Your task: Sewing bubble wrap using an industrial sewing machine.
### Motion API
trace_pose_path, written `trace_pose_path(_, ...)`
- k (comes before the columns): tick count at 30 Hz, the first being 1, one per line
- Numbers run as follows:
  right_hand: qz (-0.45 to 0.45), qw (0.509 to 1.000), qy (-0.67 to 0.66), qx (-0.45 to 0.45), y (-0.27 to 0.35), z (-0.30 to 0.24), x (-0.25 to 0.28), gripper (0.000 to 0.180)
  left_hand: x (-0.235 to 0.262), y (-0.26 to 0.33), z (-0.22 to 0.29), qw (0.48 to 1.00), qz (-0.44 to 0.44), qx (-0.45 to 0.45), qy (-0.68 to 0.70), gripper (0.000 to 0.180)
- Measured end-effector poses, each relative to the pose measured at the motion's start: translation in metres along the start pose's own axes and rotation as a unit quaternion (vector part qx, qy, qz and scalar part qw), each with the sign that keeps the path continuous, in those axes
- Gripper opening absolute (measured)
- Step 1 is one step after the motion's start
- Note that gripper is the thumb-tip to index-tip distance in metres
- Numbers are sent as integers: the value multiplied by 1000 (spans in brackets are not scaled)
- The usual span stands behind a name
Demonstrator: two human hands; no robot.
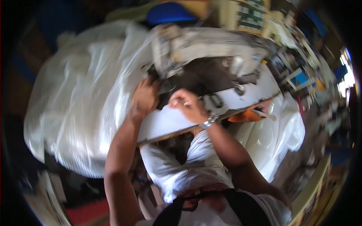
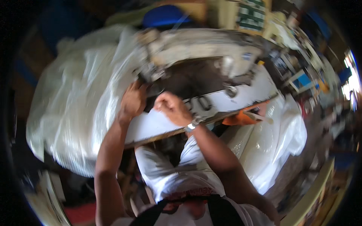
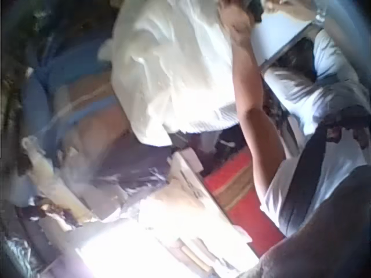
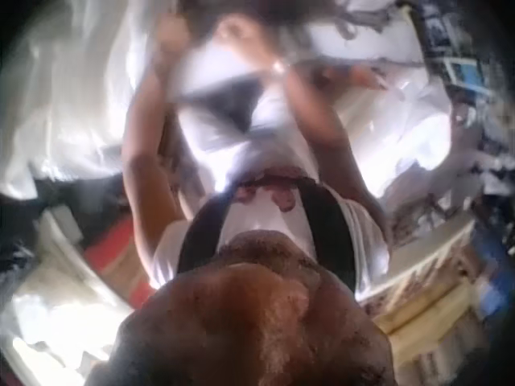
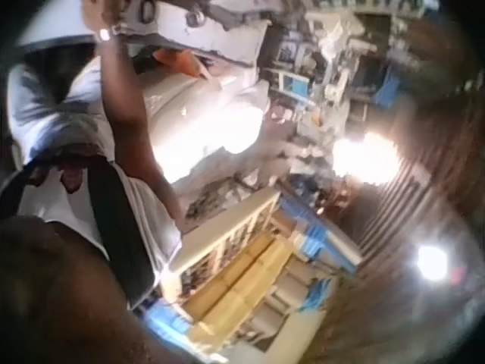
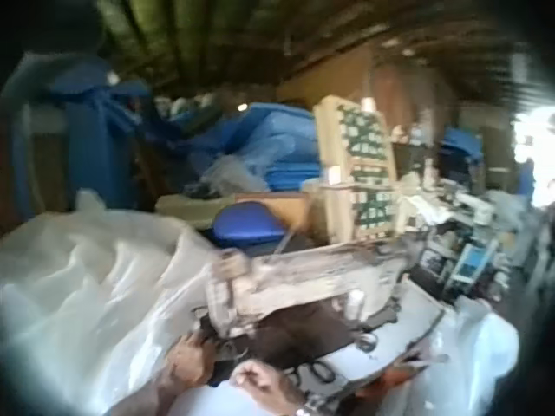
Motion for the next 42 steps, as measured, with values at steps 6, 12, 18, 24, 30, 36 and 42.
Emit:
trace_pose_path(6, 38, 999, 3, -17, -2, -1, 1, 12, 9, -11, 6, 997, -34, -28, -64, 43)
trace_pose_path(12, 45, 995, 79, 35, 1, -9, 3, 9, 17, -15, 25, 997, -25, -34, -70, 38)
trace_pose_path(18, 70, 991, 108, 23, 0, 1, -3, 10, 16, -22, 37, 959, -103, -55, -258, 26)
trace_pose_path(24, 117, 984, 122, 59, -2, 2, -5, 9, 14, -35, 44, 938, -57, -102, -326, 24)
trace_pose_path(30, 122, 986, 105, 42, -6, 11, -10, 12, 45, -24, 24, 901, -128, -59, -410, 16)
trace_pose_path(36, 225, 967, 105, 50, -1, 6, -9, 27, 92, 51, 76, 926, -195, -113, -303, 6)
trace_pose_path(42, 32, 992, 119, 12, -6, -4, -8, 37, 68, 91, 185, 958, -178, -206, -92, 21)
Point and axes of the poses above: each hand's wrist, its own y-axis away from the middle knuckle, its own x-axis out of the back of the hand, z = x × y, the point moved 4 cm from there along -y, towards the middle knuckle, and after that the axes turned 1 degree about -x, right-handed, at the moved point
